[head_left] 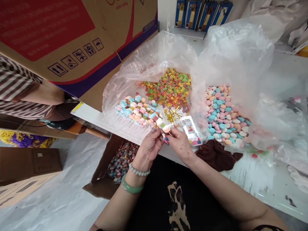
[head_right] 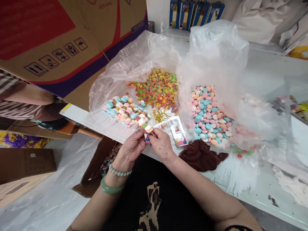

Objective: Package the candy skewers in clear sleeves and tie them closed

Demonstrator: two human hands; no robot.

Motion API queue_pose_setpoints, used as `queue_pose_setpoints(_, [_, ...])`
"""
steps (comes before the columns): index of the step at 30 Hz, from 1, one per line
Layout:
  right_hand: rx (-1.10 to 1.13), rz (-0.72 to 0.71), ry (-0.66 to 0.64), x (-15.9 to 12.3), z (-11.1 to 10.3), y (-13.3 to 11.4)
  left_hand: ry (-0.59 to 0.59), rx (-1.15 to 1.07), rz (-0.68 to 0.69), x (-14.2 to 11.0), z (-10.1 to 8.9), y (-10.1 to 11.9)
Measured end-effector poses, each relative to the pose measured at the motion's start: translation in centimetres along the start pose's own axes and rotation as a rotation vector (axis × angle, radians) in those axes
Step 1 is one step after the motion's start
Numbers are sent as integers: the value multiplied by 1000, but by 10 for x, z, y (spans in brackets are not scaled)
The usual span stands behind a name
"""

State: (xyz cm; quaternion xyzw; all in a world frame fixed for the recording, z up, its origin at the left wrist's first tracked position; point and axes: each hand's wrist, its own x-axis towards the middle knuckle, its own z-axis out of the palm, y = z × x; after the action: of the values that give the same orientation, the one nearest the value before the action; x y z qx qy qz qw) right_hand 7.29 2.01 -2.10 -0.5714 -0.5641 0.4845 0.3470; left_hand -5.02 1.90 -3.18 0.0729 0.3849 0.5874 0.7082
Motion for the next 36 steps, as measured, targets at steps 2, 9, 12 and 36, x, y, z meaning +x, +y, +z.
queue_pose_setpoints(2, [27,-21,-49,-10,-15,2,1,-15,32,-1,-4,3])
queue_pose_setpoints(9, [-252,-218,80,-46,-69,14,-51,53,127,-12,-19,24])
queue_pose_setpoints(12, [-305,-303,94,-56,-70,17,-76,112,129,-15,-20,24])
queue_pose_setpoints(36, [-457,-274,120,-42,-31,40,-55,505,284,-7,-22,-16])
